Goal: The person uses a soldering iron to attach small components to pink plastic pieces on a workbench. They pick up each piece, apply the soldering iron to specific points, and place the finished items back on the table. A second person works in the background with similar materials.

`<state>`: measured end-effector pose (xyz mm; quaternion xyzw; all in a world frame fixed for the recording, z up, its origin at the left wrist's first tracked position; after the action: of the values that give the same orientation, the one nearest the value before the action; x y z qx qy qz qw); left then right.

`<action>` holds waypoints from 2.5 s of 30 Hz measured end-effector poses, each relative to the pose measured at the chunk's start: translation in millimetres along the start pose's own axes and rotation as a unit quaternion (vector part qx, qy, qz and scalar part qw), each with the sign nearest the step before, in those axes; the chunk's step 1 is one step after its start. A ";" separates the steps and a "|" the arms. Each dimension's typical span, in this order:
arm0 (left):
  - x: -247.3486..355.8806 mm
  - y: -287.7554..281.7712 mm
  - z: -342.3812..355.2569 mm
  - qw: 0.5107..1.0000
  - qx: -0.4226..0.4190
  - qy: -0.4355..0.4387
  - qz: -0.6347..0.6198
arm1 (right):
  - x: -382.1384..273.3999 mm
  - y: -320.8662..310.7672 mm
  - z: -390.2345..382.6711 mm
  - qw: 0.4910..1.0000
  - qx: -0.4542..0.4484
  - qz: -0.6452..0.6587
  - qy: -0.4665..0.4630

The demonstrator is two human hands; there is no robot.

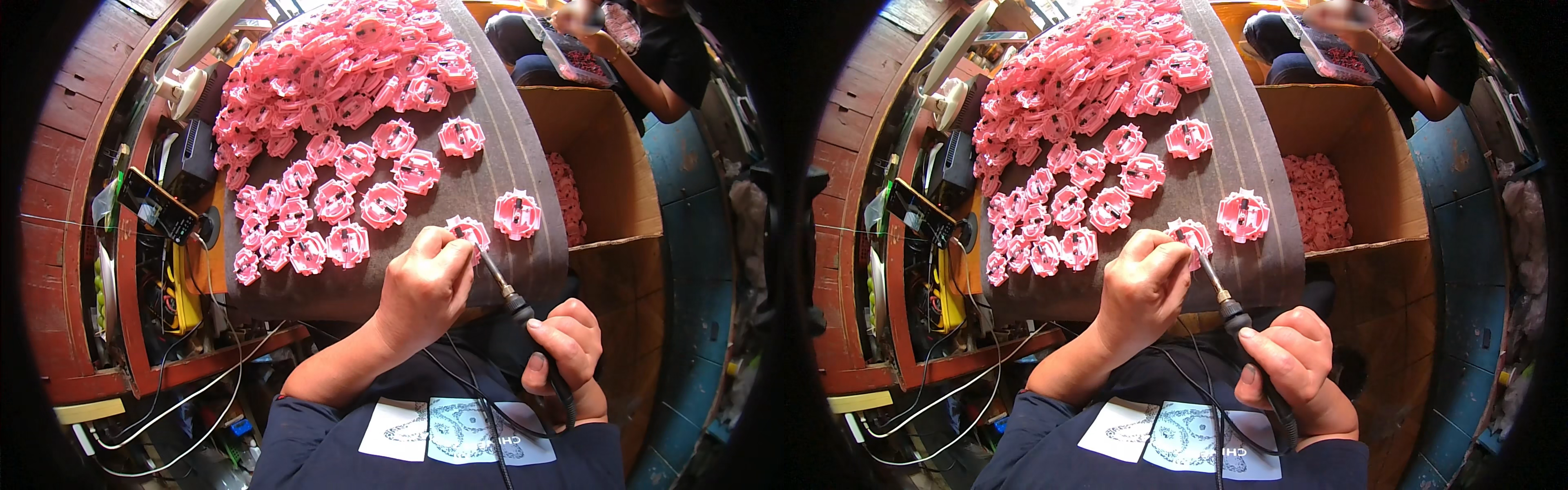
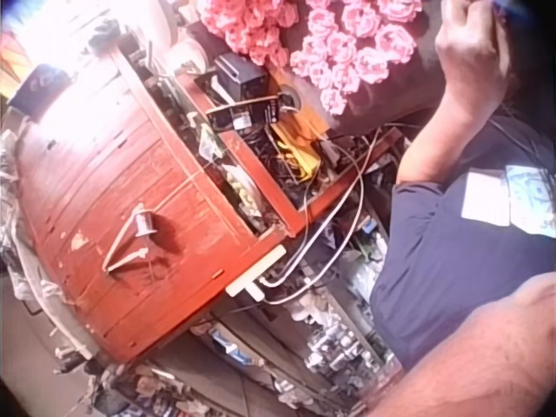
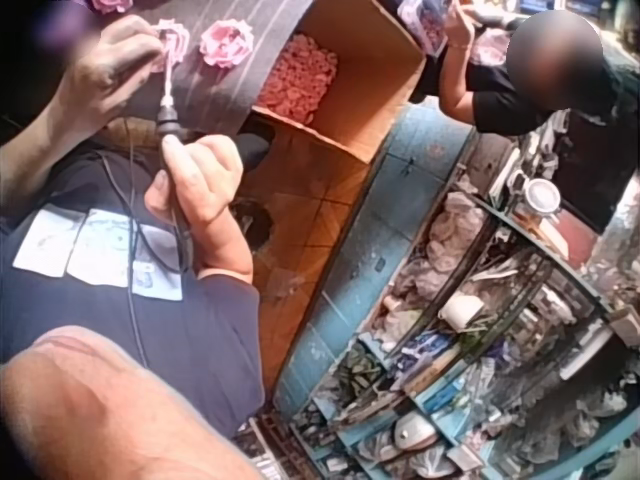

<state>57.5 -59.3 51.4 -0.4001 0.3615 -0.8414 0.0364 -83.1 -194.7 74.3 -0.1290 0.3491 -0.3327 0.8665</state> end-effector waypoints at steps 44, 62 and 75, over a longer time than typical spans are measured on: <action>2.4 -1.7 1.5 1.000 0.011 0.022 0.005 | 44.9 66.0 37.4 0.997 -0.007 -0.054 0.050; 3.0 -18.1 57.2 0.991 -0.021 0.053 0.124 | 51.2 65.3 31.8 0.994 -0.018 -0.052 0.096; -22.8 33.3 105.1 0.939 -0.065 0.103 0.322 | 63.6 20.7 37.2 0.975 0.104 -0.173 0.089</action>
<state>138.9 -136.6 59.4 -0.1752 0.5268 -0.7959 0.2414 -13.3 -221.9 58.7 -0.0663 0.3605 -0.5222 0.7700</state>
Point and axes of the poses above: each hand's wrist, its own z-axis towards the middle knuckle, its own y-axis out of the palm, x = y × z, the point moved 9 cm from there along z, towards the middle knuckle, and after that the axes turned 1 degree about -z, right-handed, at the moved point
